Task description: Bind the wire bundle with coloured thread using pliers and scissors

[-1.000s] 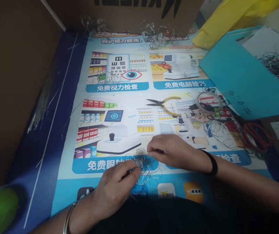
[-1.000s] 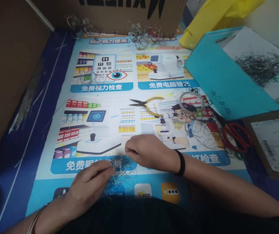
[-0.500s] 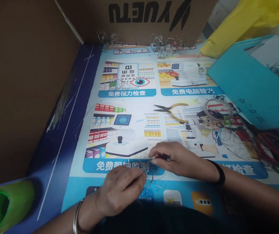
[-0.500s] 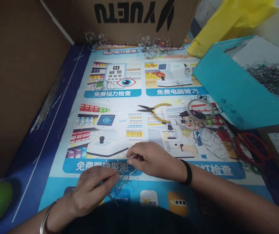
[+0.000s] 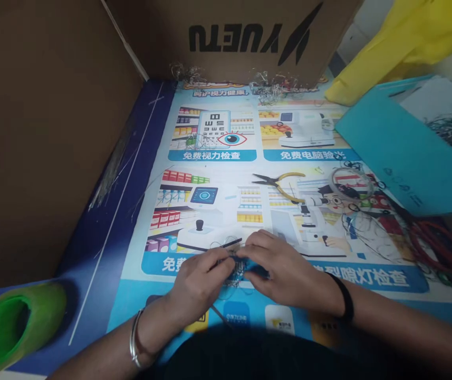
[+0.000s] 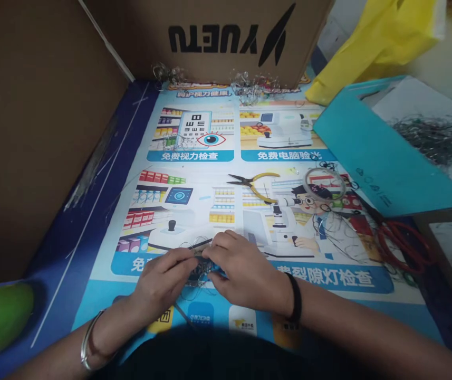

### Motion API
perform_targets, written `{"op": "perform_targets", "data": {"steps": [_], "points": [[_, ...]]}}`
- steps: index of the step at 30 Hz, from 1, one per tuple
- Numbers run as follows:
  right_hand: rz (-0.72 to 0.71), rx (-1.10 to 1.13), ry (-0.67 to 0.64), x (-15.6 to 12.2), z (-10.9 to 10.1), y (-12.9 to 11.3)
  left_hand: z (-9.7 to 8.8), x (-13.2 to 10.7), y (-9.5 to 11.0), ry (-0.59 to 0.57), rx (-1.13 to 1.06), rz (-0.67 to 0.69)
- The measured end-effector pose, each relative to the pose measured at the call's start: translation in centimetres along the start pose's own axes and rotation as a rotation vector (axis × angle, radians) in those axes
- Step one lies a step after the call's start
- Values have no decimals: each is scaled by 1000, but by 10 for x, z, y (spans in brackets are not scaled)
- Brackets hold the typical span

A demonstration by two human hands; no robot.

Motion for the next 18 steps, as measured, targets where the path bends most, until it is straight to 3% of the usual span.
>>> {"op": "perform_targets", "data": {"steps": [5,12,18], "points": [[2,7,34,1,10,1,3,-1,-6,-17,-85,-87],[16,51,117,0,9,5,-3,-4,-17,57,-170,-204],[54,46,153,-5,8,6,-6,-7,-26,22,-203,-280]]}}
Point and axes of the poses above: each hand's wrist, its own x-axis towards the middle knuckle, its own z-axis out of the palm, y = z × x, the point moved 7 cm from there along x, towards the middle knuckle, and after that the axes turned 13 degrees about y, right-handed, at the moved point
